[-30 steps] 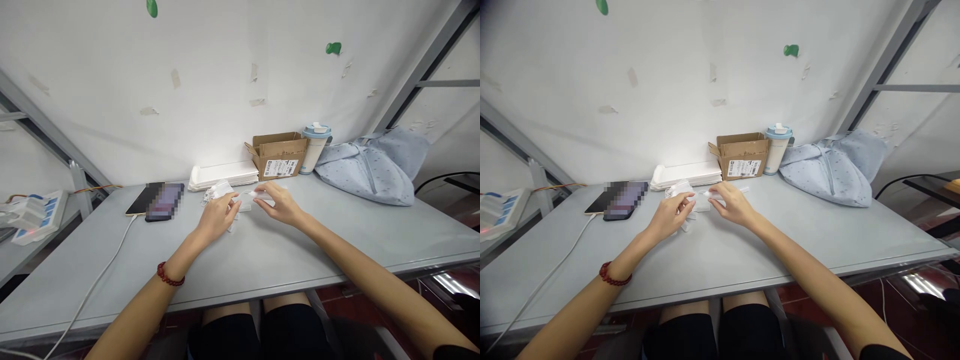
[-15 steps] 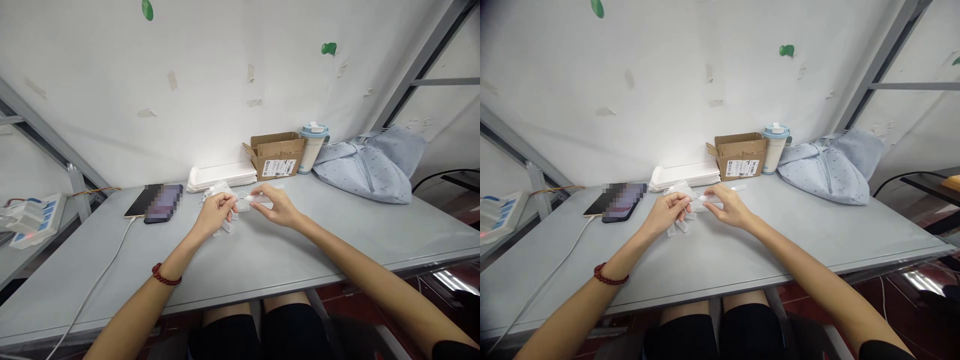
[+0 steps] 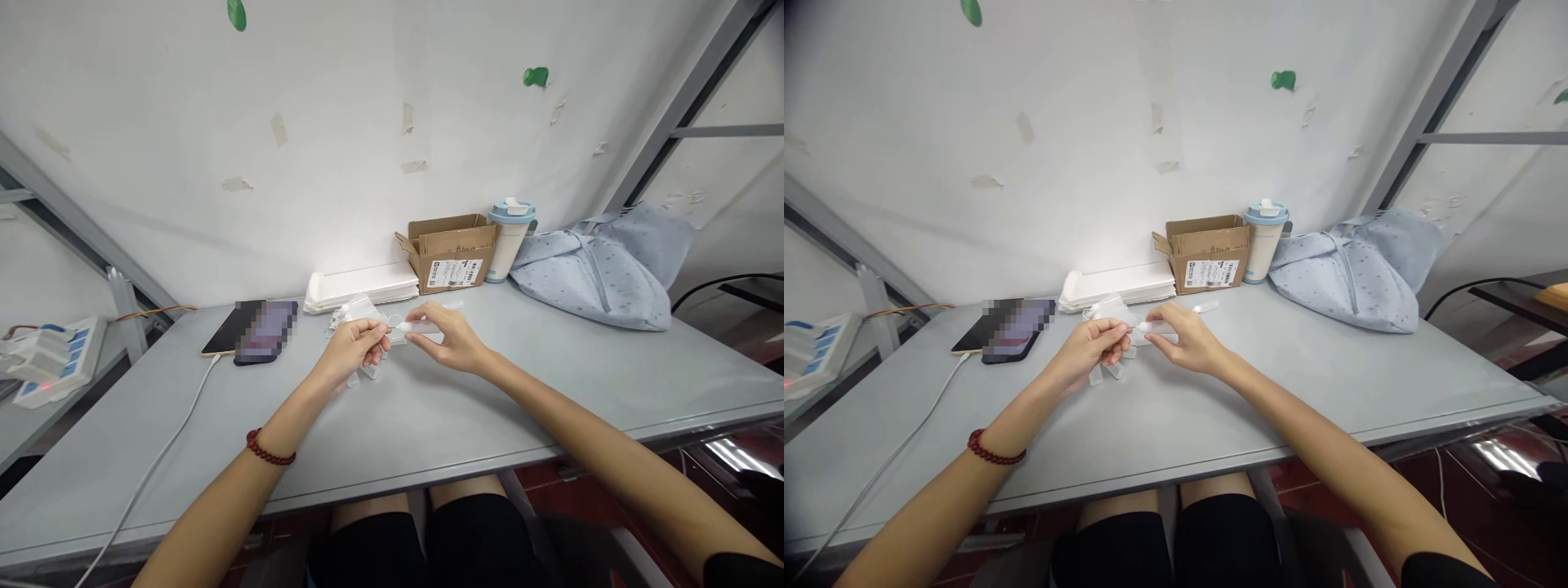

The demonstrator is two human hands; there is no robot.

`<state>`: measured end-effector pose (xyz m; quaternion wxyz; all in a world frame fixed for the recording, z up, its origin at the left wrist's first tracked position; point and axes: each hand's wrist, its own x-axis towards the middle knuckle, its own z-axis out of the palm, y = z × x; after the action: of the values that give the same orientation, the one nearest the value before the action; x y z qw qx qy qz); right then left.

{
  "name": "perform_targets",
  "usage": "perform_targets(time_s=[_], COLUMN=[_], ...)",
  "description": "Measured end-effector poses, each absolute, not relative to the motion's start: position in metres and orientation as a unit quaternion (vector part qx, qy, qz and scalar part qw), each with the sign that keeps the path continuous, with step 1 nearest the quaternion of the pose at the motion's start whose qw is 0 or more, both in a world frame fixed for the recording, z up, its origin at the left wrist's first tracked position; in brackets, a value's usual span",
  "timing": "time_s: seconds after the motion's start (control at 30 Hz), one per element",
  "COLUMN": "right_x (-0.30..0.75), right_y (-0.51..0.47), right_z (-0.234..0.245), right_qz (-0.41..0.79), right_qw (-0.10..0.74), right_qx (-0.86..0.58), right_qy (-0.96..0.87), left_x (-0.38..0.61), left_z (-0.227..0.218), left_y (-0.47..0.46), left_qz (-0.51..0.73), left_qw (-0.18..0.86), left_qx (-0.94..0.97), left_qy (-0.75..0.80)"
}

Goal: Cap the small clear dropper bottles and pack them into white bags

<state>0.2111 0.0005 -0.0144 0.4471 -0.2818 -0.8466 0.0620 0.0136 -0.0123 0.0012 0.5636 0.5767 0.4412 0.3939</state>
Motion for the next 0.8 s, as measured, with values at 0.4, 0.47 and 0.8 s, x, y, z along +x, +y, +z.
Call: perform_targets(time_s=[0.4, 0.47, 0.8], right_x=[0.2114, 0.2113, 0.2112], right_y=[-0.0004, -0.0003, -0.0004], right_z=[-0.0136, -0.0139, -0.0143], right_qz=[0.064, 0.064, 0.065], right_qw=[0.448, 0.448, 0.445], right_qx=[-0.281, -0.280, -0.281], right_qy=[-0.847, -0.847, -0.847], left_x=[0.0121, 0.0119, 0.0123], left_z=[0.0000, 0.0002, 0.0007], left_y=[-0.0117, -0.0117, -0.0117], left_qz=[0.384, 0.385, 0.383], left_qw=[0.611, 0.619, 0.617], left_qx=[0.535, 0.528, 0.530], left_qy=[0.440, 0.437, 0.437])
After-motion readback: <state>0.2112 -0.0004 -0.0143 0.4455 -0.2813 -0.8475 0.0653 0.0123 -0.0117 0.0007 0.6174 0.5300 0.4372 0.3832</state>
